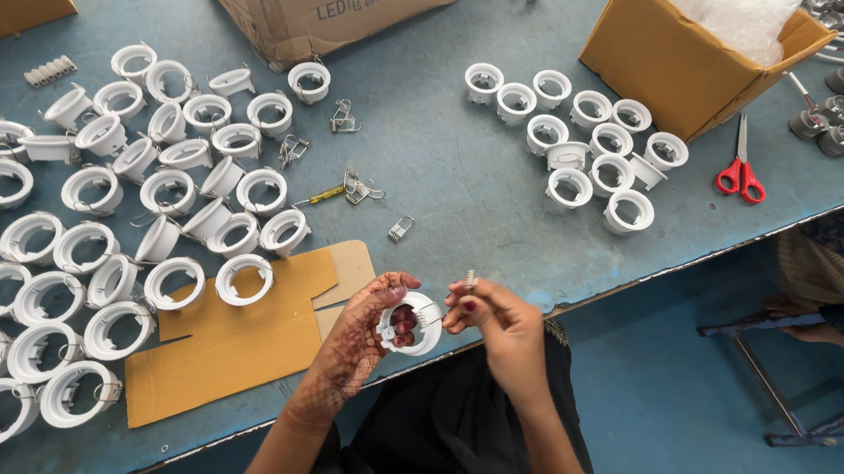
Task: The person assembles white plastic LED lamp holders by inserting metal spring clips into the sockets. They repeatedly pick up a holder, insert a clip, and place the completed unit on the table.
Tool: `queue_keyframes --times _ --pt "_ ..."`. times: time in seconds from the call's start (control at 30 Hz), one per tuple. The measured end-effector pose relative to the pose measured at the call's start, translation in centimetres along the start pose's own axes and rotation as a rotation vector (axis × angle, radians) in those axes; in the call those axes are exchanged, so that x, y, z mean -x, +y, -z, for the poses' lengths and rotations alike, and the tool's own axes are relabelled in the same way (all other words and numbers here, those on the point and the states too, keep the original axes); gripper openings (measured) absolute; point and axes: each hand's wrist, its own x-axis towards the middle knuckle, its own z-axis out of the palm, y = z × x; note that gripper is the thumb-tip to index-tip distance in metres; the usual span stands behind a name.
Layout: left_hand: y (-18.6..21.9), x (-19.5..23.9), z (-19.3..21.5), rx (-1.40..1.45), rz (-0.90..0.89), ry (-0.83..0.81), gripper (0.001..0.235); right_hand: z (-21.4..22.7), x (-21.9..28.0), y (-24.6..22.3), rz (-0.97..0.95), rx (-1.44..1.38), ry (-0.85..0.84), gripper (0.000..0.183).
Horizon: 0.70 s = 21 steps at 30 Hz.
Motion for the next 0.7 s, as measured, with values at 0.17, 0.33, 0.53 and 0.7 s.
queue_keyframes --times 0.17,0.33,0.53,0.7 --pt "-0.2 0.1 0.3 0.192 0.013 -0.025 0.035 0.3 -0.3 1.8 0.014 -0.250 -0.036 0.028" --pt "-1.0 -0.9 1.1 0.225 -0.038 -0.017 0.039 0.2 -0.1 2.1 0.140 -0.131 -0.028 0.030" --pt "-1.1 -0.5 0.4 0.378 -0.017 -0.067 0.059 -0.7 -0.5 2.8 0.060 -0.027 -0.013 0.029" --pt "-2.1 -0.8 -0.9 0.172 -0.194 -0.068 0.069 -2.0 -0.7 2.9 -0.037 -0.215 0.136 0.031"
